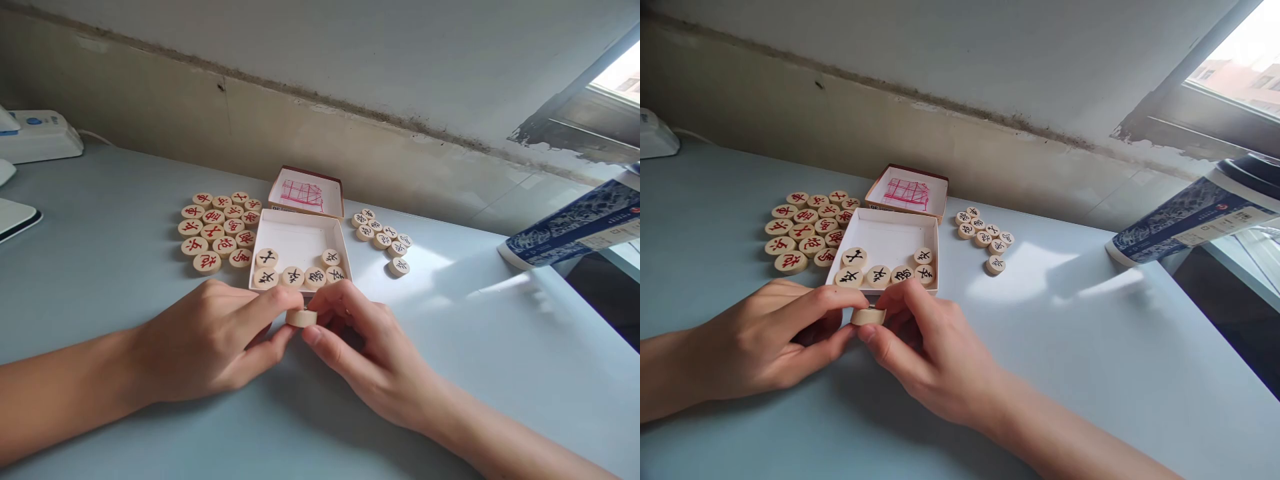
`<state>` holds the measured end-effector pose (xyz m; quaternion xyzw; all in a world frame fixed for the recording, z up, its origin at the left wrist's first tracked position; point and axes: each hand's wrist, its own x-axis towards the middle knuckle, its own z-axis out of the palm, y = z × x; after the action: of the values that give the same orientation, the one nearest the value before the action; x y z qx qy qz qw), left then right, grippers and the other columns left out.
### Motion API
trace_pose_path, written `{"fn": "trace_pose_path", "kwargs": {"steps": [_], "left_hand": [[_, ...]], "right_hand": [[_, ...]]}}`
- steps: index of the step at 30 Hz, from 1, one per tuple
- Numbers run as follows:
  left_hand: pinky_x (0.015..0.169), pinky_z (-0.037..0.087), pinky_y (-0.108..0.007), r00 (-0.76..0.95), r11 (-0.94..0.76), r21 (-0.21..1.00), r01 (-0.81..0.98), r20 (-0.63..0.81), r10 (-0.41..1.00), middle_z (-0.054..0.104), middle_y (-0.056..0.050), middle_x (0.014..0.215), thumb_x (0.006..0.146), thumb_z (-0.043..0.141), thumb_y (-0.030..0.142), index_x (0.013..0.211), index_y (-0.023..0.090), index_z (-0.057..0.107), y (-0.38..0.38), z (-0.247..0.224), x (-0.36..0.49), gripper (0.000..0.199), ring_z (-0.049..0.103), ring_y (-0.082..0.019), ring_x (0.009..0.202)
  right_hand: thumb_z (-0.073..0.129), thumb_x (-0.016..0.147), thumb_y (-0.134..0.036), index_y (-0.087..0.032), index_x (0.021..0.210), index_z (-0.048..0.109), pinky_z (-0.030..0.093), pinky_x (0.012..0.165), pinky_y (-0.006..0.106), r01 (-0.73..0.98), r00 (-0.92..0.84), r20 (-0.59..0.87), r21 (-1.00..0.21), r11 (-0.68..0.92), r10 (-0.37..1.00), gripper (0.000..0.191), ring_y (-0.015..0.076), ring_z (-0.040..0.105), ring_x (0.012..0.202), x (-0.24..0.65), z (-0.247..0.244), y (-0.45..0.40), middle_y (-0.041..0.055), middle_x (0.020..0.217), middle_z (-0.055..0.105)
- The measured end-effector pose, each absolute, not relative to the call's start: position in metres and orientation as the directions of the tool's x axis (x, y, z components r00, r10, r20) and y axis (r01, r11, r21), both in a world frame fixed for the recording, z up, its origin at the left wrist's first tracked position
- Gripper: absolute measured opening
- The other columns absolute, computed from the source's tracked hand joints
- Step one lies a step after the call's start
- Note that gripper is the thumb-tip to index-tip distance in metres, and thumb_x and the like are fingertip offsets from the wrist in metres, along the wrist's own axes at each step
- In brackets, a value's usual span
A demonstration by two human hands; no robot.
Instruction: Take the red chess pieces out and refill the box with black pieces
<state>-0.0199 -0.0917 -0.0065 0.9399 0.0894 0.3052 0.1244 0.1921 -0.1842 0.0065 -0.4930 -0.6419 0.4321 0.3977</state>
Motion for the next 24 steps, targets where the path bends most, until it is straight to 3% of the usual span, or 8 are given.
{"fn": "trace_pose_path", "kwargs": {"steps": [5, 15, 24], "left_hand": [[0.049, 0.039, -0.022, 0.8, -0.955, 0.278, 0.098, 0.549, 0.242, 0.051, 0.01, 0.063, 0.107, 0.045, 0.016, 0.111, 0.017, 0.053, -0.0928, -0.0048, -0.018, 0.009, 0.048, -0.008, 0.045], [0.047, 0.039, -0.021, 0.8, -0.945, 0.299, 0.13, 0.532, 0.278, 0.051, 0.01, 0.061, 0.106, 0.046, 0.021, 0.116, 0.017, 0.054, -0.0925, -0.0046, -0.0186, 0.013, 0.05, -0.008, 0.043], [0.047, 0.041, -0.019, 0.809, -0.903, 0.408, 0.134, 0.482, 0.338, 0.058, 0.009, 0.061, 0.112, 0.043, 0.03, 0.124, 0.02, 0.055, -0.0899, -0.0043, -0.019, 0.019, 0.056, -0.008, 0.044]], "right_hand": [[0.057, 0.106, -0.029, -0.021, 0.095, 0.056, 0.044, 0.063, 0.022, 0.313, -0.205, 0.139, -0.929, 0.199, 0.969, 0.014, 0.0087, 0.054, 0.069, 0.1918, 0.0081, -0.1831, -0.0028, 0.082, 0.065], [0.062, 0.102, -0.029, -0.021, 0.099, 0.056, 0.043, 0.054, 0.02, 0.32, -0.203, 0.13, -0.928, 0.191, 0.971, 0.011, 0.0084, 0.052, 0.061, 0.1924, 0.006, -0.1851, -0.004, 0.076, 0.061], [0.063, 0.095, -0.014, -0.022, 0.102, 0.054, 0.039, 0.052, 0.02, 0.287, -0.195, 0.177, -0.93, 0.229, 0.965, 0.014, 0.0074, 0.05, 0.057, 0.1895, 0.0037, -0.1861, -0.0071, 0.07, 0.057]]}}
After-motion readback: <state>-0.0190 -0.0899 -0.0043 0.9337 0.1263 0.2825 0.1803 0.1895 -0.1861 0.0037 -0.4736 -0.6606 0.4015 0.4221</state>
